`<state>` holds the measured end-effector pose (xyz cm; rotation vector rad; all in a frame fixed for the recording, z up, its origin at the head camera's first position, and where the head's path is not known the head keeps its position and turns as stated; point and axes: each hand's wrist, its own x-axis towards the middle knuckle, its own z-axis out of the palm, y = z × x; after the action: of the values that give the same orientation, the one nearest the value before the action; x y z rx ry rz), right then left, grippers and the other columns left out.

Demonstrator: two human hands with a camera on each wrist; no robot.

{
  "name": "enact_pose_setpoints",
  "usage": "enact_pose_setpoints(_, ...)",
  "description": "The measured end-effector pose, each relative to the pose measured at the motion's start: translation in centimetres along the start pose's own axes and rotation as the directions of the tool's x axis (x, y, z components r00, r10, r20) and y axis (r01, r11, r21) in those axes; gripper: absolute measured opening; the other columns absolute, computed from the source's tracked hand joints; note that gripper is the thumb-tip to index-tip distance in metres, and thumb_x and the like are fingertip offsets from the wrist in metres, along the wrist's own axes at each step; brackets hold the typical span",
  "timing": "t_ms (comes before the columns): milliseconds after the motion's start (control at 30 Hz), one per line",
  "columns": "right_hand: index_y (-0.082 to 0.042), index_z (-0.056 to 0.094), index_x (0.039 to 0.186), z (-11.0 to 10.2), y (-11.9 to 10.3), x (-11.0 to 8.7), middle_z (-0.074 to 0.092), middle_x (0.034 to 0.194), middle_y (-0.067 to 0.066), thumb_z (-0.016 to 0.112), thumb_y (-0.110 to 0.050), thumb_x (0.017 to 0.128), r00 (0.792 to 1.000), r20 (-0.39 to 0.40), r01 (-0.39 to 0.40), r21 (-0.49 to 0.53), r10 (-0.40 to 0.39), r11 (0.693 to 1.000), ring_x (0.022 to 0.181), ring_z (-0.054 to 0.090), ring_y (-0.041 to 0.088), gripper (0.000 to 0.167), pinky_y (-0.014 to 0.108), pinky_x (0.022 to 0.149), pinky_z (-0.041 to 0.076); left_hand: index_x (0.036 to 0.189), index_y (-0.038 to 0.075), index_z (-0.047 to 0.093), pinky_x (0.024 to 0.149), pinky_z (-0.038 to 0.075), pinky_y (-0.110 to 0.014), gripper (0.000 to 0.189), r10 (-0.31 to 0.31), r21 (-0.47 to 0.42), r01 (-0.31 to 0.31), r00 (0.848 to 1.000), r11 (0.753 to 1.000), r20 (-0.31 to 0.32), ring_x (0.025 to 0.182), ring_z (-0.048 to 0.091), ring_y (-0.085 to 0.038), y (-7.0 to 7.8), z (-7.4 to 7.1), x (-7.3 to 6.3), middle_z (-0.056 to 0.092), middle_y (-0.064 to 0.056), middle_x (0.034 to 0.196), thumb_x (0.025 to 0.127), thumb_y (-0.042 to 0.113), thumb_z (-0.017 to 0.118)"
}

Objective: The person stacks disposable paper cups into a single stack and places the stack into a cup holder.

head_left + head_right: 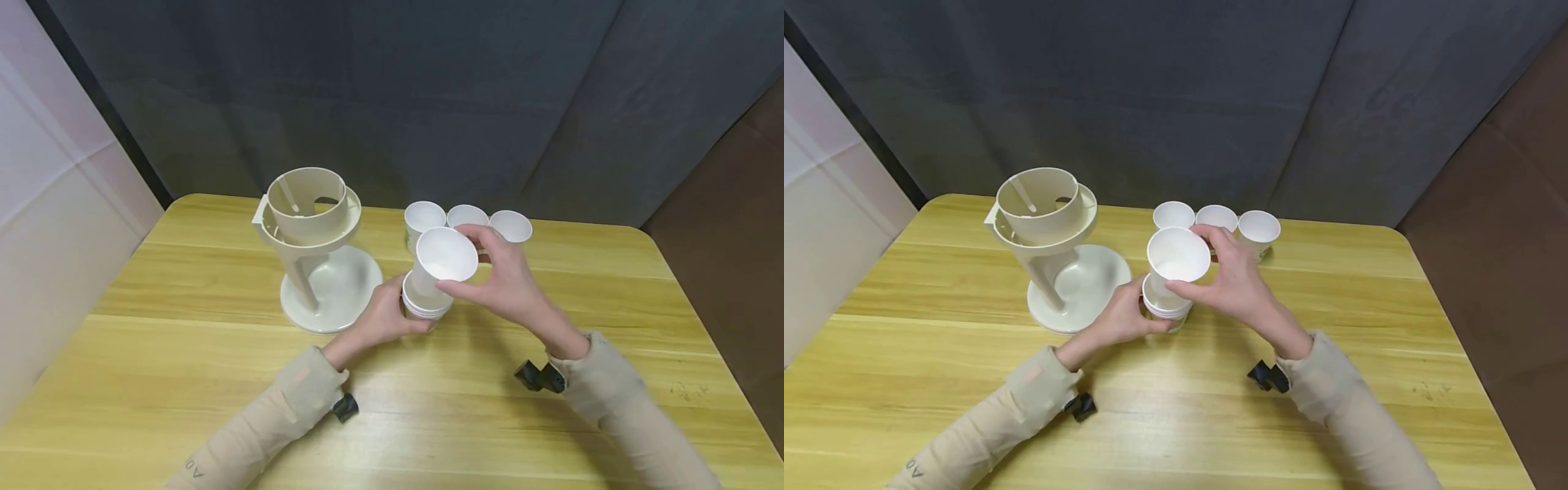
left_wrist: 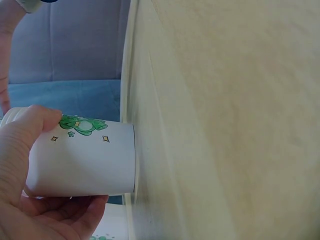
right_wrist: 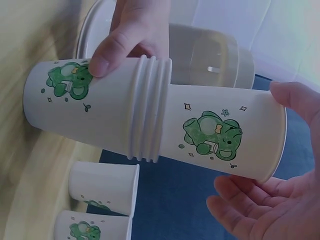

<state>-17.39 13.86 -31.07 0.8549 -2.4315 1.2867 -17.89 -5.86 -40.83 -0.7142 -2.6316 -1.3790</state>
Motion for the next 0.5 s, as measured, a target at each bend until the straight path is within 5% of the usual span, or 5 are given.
enact_pose_setpoints(500, 0.001, 0.053, 0.119, 2.3, 1.5, -1.2, 0.059, 0.112, 0.011, 0.084, -0.017, 0.066, 0.991, 0.128, -0.038, -0.026, 0.041, 0.999, 0.1, 0.055, 0.022, 0.065, 0.038, 0.079, 0.052, 0.121, -0.001, 0.053, 0.085, 0.05, -0.037, 0.07, 0.007, -0.013, -0.007, 1.0, 1.0, -0.003, 0.097, 0.06, -0.025, -0.1, 0.0, -0.3, 0.063, -0.014, 0.108, 0.061, 0.019, 0.084)
